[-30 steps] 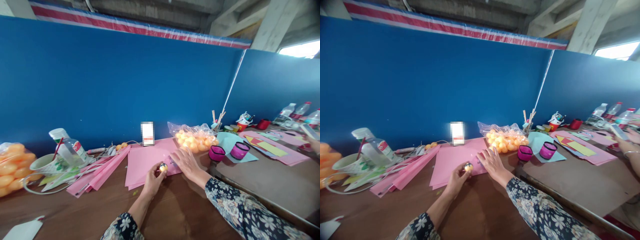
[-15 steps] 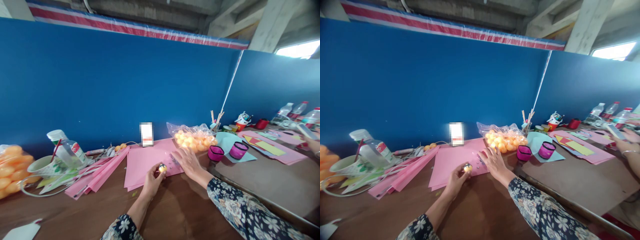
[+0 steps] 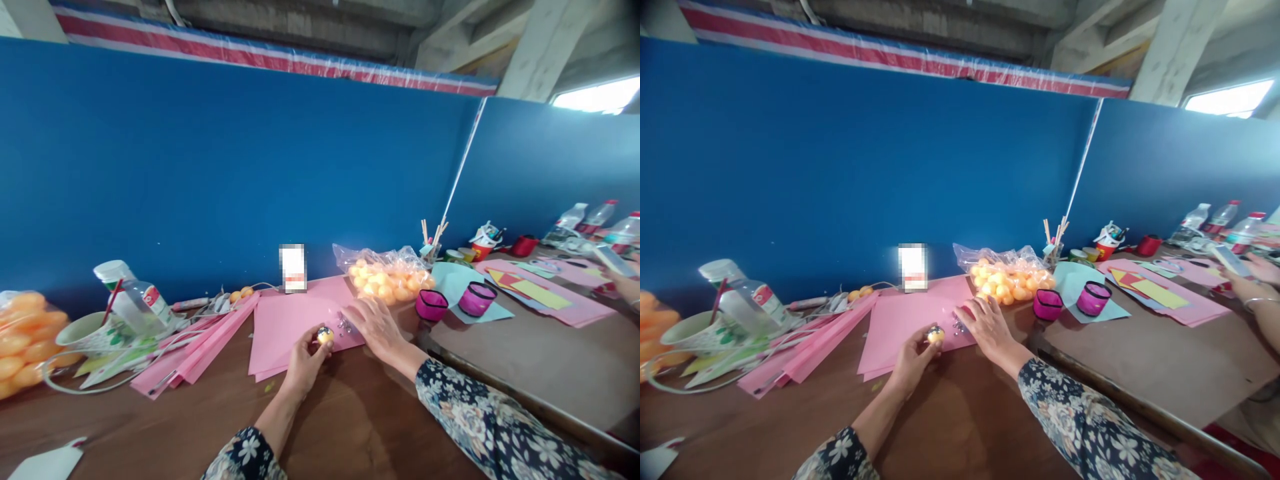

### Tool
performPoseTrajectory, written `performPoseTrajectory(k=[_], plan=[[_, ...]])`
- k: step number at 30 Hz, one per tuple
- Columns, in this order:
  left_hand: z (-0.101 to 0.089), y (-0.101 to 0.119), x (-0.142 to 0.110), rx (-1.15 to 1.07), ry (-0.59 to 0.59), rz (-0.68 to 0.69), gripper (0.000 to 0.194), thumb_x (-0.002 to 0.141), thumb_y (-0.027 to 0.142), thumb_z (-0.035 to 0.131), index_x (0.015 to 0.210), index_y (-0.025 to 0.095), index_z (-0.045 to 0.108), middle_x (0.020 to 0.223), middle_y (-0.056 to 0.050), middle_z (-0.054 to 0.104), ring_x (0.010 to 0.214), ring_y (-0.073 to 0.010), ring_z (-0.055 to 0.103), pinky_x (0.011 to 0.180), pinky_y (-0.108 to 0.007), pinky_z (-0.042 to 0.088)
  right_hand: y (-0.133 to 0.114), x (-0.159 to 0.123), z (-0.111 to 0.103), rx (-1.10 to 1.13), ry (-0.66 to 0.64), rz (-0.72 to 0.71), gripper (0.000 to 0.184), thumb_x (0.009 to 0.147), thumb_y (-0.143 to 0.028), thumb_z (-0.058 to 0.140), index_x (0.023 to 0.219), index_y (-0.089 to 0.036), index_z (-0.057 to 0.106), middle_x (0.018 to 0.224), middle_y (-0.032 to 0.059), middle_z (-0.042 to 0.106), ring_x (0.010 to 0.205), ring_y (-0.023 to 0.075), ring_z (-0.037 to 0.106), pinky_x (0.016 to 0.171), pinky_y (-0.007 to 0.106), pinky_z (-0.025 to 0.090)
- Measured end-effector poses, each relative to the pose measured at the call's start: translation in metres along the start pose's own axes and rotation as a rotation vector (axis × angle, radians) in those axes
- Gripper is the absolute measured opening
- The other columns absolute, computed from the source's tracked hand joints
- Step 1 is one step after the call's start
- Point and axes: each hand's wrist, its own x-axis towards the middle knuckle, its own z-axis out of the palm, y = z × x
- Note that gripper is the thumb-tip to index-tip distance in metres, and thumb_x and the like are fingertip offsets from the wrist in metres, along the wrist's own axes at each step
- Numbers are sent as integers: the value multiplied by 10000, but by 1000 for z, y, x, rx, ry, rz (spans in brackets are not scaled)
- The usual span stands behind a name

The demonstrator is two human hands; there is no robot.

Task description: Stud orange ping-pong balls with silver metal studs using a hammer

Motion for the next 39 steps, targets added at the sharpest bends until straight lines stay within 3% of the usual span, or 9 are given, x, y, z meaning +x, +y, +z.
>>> performPoseTrajectory(k=[13, 18, 23, 28, 35, 39], plan=[[1, 1, 0, 30, 2, -1, 528, 666, 355, 659, 1125, 127, 532, 854, -48, 645, 642, -120, 580, 622, -244, 497, 3, -1, -1, -14, -34, 47, 529, 759, -55, 474, 1235, -280, 423, 1143, 89, 508, 1091, 263, 388, 955, 458, 236], [2, 7, -2, 27, 14, -12, 534, 649, 361, 670, 1112, 127, 544, 831, -43, 644, 610, -115, 574, 597, -240, 492, 6, -4, 3, 84, -46, 126, 609, 679, -37, 506, 1245, -239, 403, 1193, 94, 482, 1095, 253, 404, 921, 414, 299], [2, 10, -3, 17, 26, -21, 562, 620, 371, 690, 1109, 126, 558, 828, -46, 649, 614, -120, 572, 592, -240, 484, 12, -3, 2, 247, 78, 220, 538, 681, -86, 517, 1196, -219, 434, 1165, 86, 516, 1085, 245, 440, 909, 410, 349], [1, 7, -3, 13, 14, -36, 591, 628, 392, 682, 1133, 122, 539, 764, -36, 637, 591, -117, 559, 535, -218, 457, 15, -10, -11, 457, 241, 224, 555, 681, -89, 511, 1213, -202, 399, 1212, 85, 496, 1140, 226, 433, 957, 392, 359], [3, 3, 0, -30, 69, -19, 593, 569, 402, 719, 1077, 129, 581, 821, -42, 648, 580, -105, 554, 584, -235, 470, 6, -27, -26, 487, 291, 181, 576, 678, -83, 502, 1228, -205, 381, 1232, 91, 487, 1173, 232, 419, 984, 411, 350], [3, -1, 1, -14, 59, -17, 598, 573, 400, 716, 1087, 130, 573, 866, -56, 653, 611, -121, 578, 603, -257, 492, 14, -30, -19, 512, 327, 370, 539, 700, -210, 555, 1210, -188, 380, 1179, 111, 519, 1097, 246, 486, 931, 405, 396]])
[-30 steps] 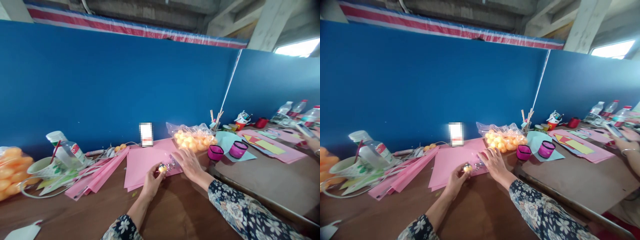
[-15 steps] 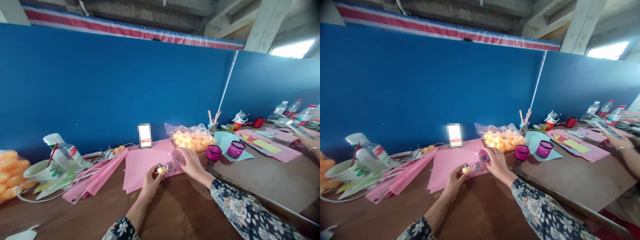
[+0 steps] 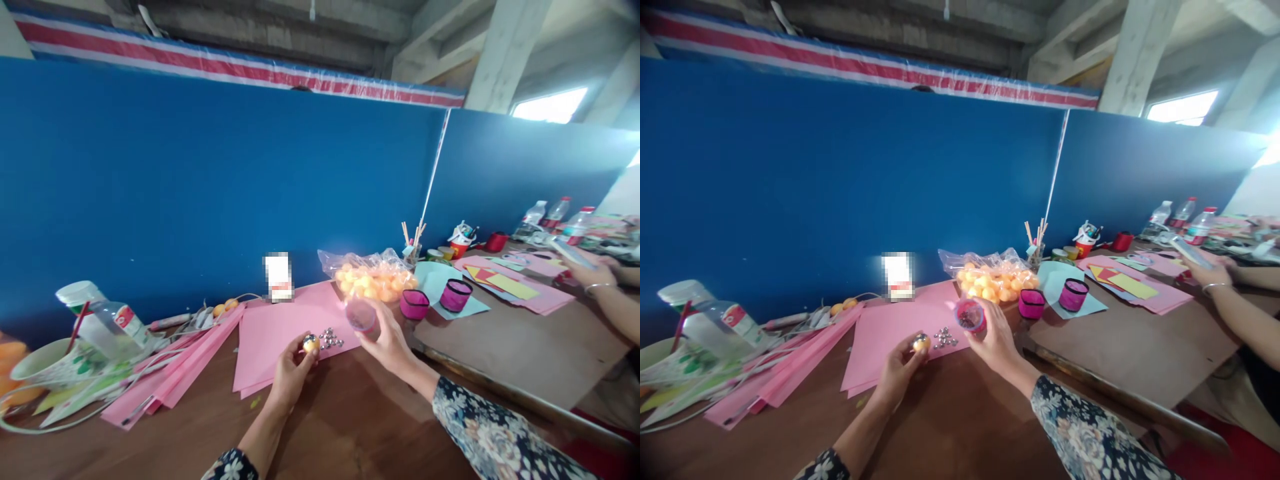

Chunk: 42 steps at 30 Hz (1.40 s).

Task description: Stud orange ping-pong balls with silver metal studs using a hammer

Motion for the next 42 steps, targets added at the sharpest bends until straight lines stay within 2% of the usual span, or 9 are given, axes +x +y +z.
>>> performPoseTrajectory(k=[4, 12, 16, 20, 23, 26, 31, 35, 42], plan=[[1, -1, 0, 26, 35, 45, 576, 591, 399, 700, 1078, 119, 574, 854, -60, 655, 606, -120, 582, 590, -255, 504, 33, 4, 1, -10, 22, 279, 588, 658, -320, 599, 1188, -210, 369, 1078, 86, 563, 936, 247, 576, 778, 389, 472], [2, -1, 0, 24, 43, 52, 570, 580, 406, 705, 1059, 122, 582, 829, -52, 659, 633, -140, 600, 592, -261, 504, 88, 10, 3, -168, -59, 378, 670, 624, -299, 596, 1228, -173, 334, 1101, 109, 533, 1010, 269, 533, 808, 398, 447], [-1, 1, -1, 41, -10, 27, 566, 633, 377, 680, 1122, 131, 536, 903, -64, 651, 713, -154, 614, 648, -264, 503, 69, 12, -7, -259, 12, 355, 703, 632, -370, 621, 1241, -155, 343, 1153, 145, 496, 1084, 331, 463, 834, 477, 422], [-2, 4, -3, 54, -31, 50, 543, 656, 355, 666, 1137, 144, 527, 931, -64, 641, 749, -155, 606, 683, -259, 497, 16, 5, -13, -178, 167, 106, 480, 782, -317, 514, 1220, -161, 395, 1238, 138, 457, 1165, 282, 399, 955, 435, 345], [0, 6, -4, 52, -26, 35, 552, 642, 358, 676, 1134, 156, 527, 889, -54, 643, 727, -155, 604, 650, -256, 500, -23, -4, 0, 73, -19, 22, 216, 856, -248, 419, 1031, -203, 536, 973, 75, 623, 888, 197, 583, 792, 309, 458], [0, 7, -6, 33, -20, 15, 547, 642, 365, 675, 1127, 162, 524, 881, -52, 642, 742, -164, 609, 636, -253, 502, -42, -7, 25, 181, -194, 16, 206, 884, -238, 377, 914, -201, 578, 802, 41, 654, 721, 156, 609, 660, 236, 459], [-1, 5, -5, -55, -10, 23, 508, 684, 364, 648, 1127, 154, 514, 1011, -78, 610, 811, -168, 613, 744, -285, 496, -30, 8, 56, 70, -184, 101, 309, 886, -293, 361, 714, -175, 589, 641, 44, 630, 604, 157, 584, 583, 233, 421], [-2, 1, 0, -77, 10, -23, 500, 690, 412, 627, 1082, 116, 537, 883, -67, 619, 689, -143, 604, 665, -283, 508, -5, 11, 69, 134, -184, 90, 253, 859, -279, 384, 878, -171, 613, 795, 80, 656, 727, 195, 608, 680, 287, 445], [-1, 7, -3, -25, -2, -55, 429, 715, 442, 590, 1021, 142, 571, 857, -46, 614, 699, -133, 598, 629, -237, 491, 22, 3, 79, 898, -253, 555, 313, 764, -426, 548, 929, -169, 616, 848, 80, 672, 706, 202, 639, 608, 310, 512]])
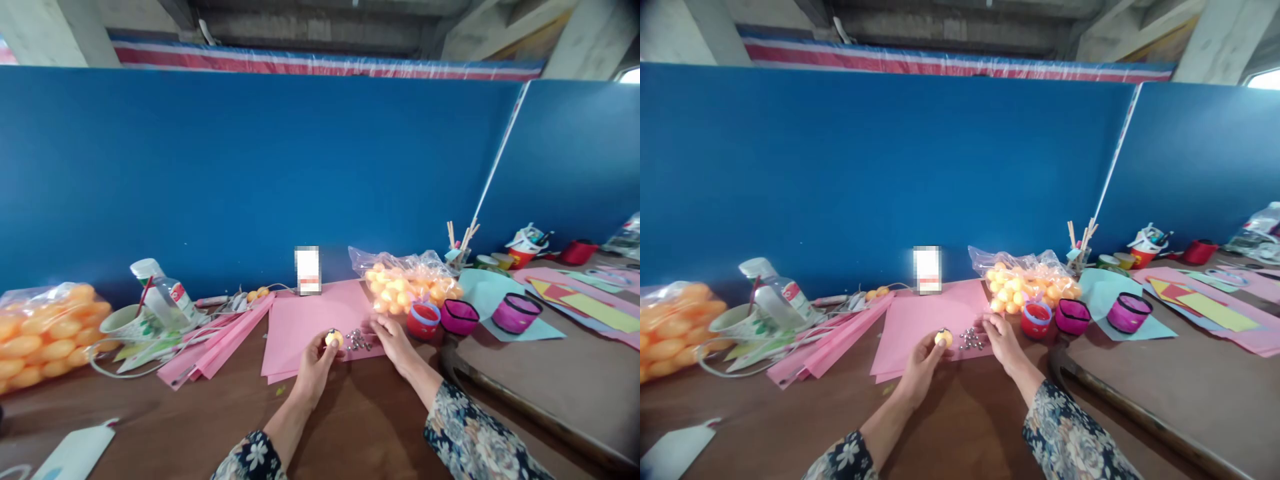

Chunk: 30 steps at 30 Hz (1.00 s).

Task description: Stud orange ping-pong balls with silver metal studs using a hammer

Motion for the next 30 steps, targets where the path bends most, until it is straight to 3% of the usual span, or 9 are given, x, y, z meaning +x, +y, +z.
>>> performPoseTrajectory(k=[5, 9, 12, 18, 21, 23, 27, 30], plan=[[0, 1, -2, 27, 2, 12, 415, 733, 441, 570, 1033, 155, 571, 858, -46, 616, 721, -139, 597, 646, -240, 486, -1, 1, -3, 185, 10, 120, 358, 680, -420, 652, 932, -166, 626, 826, 70, 685, 675, 187, 649, 581, 294, 516], [-1, 0, 0, 28, 1, 21, 412, 738, 434, 567, 1030, 144, 573, 859, -53, 610, 728, -147, 597, 653, -252, 489, -6, 1, -7, -1, 23, 74, 329, 684, -438, 635, 853, -156, 657, 732, 61, 690, 578, 166, 630, 524, 268, 495], [-1, 0, 1, 6, -2, 16, 415, 730, 432, 577, 1031, 145, 578, 848, -48, 606, 720, -143, 588, 648, -251, 489, -11, 2, -9, -105, -1, 11, 284, 659, -411, 669, 783, -156, 667, 710, 57, 689, 619, 184, 634, 565, 277, 503], [-3, -7, 4, -70, 14, 19, 403, 710, 422, 606, 1005, 148, 590, 861, -44, 605, 707, -134, 589, 652, -248, 487, -9, 2, -9, 443, -11, 243, 282, 684, -321, 678, 918, -174, 624, 840, 47, 689, 734, 160, 657, 707, 293, 525], [-3, -6, 4, -65, 7, 13, 411, 710, 423, 606, 1008, 140, 593, 863, -50, 605, 708, -134, 589, 656, -249, 487, -5, 2, -7, 556, -69, 296, 334, 629, -205, 726, 945, -182, 621, 931, 39, 673, 807, 137, 646, 734, 245, 514], [-2, -3, 2, -50, 8, 5, 419, 706, 424, 610, 1011, 138, 595, 859, -49, 604, 702, -129, 582, 649, -244, 487, -5, 2, -5, 543, -35, 290, 377, 584, -169, 751, 938, -193, 623, 949, 27, 666, 783, 123, 644, 690, 219, 518], [3, 6, -1, -36, 48, -6, 450, 668, 452, 629, 986, 134, 611, 808, -42, 608, 680, -134, 576, 623, -244, 486, -11, 3, 1, 467, 104, 238, 365, 518, -218, 790, 843, -176, 629, 779, -2, 671, 634, 104, 631, 578, 198, 515], [5, 9, -3, -34, 62, -14, 466, 650, 465, 638, 974, 130, 618, 803, -45, 612, 672, -135, 575, 625, -248, 484, -14, 3, 4, 457, 136, 225, 331, 521, -295, 786, 775, -164, 619, 631, -29, 638, 530, 91, 602, 501, 185, 495]])
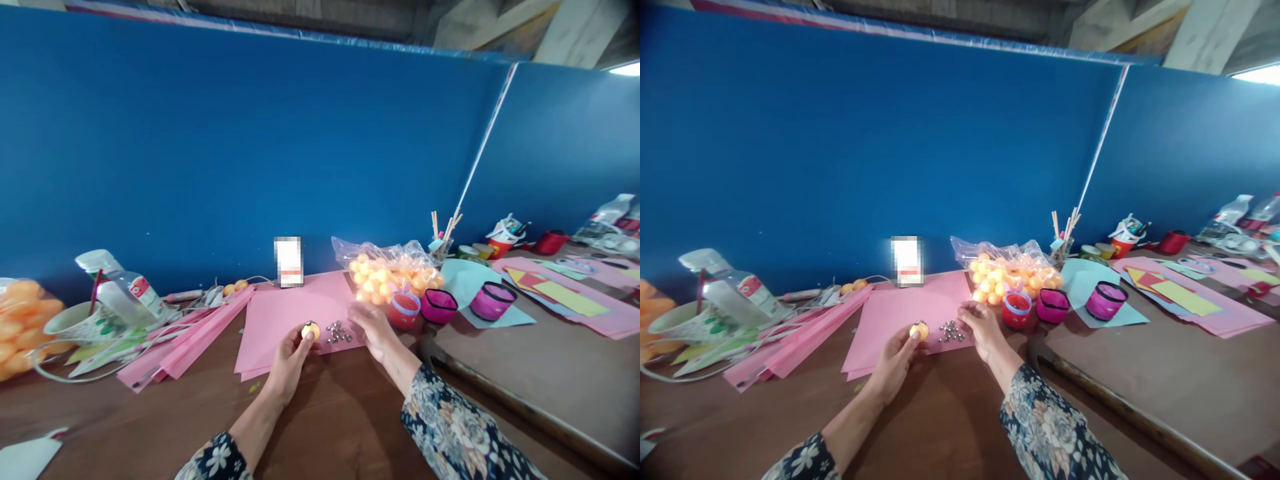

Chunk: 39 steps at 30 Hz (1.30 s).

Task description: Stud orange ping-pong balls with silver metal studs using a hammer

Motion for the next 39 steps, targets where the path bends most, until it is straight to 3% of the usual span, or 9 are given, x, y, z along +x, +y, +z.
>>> performPoseTrajectory(k=[5, 10, 14, 19, 22, 25, 28, 34, 39], plan=[[-3, -3, 1, 6, -34, -4, 456, 689, 446, 614, 1014, 126, 592, 836, -56, 605, 712, -144, 582, 636, -248, 486, 4, -1, -1, 7, 25, -6, 320, 636, -450, 684, 733, -159, 595, 536, -10, 613, 471, 119, 597, 439, 215, 488], [-2, -1, 0, 19, -18, 8, 431, 694, 448, 607, 985, 132, 598, 825, -46, 602, 698, -133, 577, 638, -242, 482, 7, -2, -3, 53, -27, 30, 336, 744, -466, 576, 864, -152, 589, 768, 92, 686, 690, 194, 665, 589, 308, 546], [0, 2, -2, 25, 0, -7, 451, 685, 460, 610, 990, 128, 596, 838, -59, 606, 699, -139, 583, 633, -249, 488, 6, -2, -4, -16, -59, -4, 319, 730, -421, 605, 911, -160, 583, 860, 91, 683, 783, 209, 660, 707, 355, 534], [-2, -1, 0, 19, -16, -1, 466, 684, 455, 616, 1010, 123, 593, 844, -63, 603, 704, -143, 580, 641, -257, 492, 5, -6, -6, -762, -66, -429, 310, 749, -356, 588, 983, -154, 607, 952, 105, 658, 900, 243, 615, 822, 399, 473], [-2, -3, 2, 10, -17, 12, 473, 670, 453, 631, 1008, 124, 599, 845, -59, 608, 697, -142, 574, 636, -258, 488, 8, -12, -3, -1196, -200, -666, 326, 807, -258, 519, 1119, -167, 547, 1113, 123, 593, 1042, 243, 537, 909, 400, 410], [-2, -4, 2, 13, -10, 3, 480, 663, 454, 635, 1015, 130, 599, 856, -58, 616, 697, -145, 575, 635, -259, 488, 9, -16, 1, -1408, -347, -756, 299, 837, -172, 456, 1125, -170, 536, 1134, 117, 582, 1079, 215, 506, 960, 383, 360], [-3, -4, 2, 37, -27, 8, 465, 688, 443, 617, 1032, 131, 591, 865, -62, 617, 712, -148, 577, 649, -263, 489, 6, -16, 3, -1463, -376, -740, 248, 846, -138, 424, 1026, -176, 590, 1033, 92, 630, 1003, 193, 546, 926, 338, 380], [-8, -12, 5, 57, -61, 16, 450, 723, 433, 589, 1064, 139, 576, 914, -69, 623, 764, -162, 586, 684, -266, 492, 2, -13, -3, -1396, -264, -638, 230, 818, -139, 452, 889, -217, 656, 879, 37, 663, 871, 181, 573, 772, 260, 430], [-10, -17, 7, 76, -78, 26, 444, 746, 416, 569, 1096, 142, 556, 928, -67, 622, 773, -159, 586, 706, -276, 492, 5, -11, -5, -1359, -186, -667, 262, 814, -137, 451, 989, -229, 623, 969, 31, 652, 886, 181, 563, 793, 267, 412]])
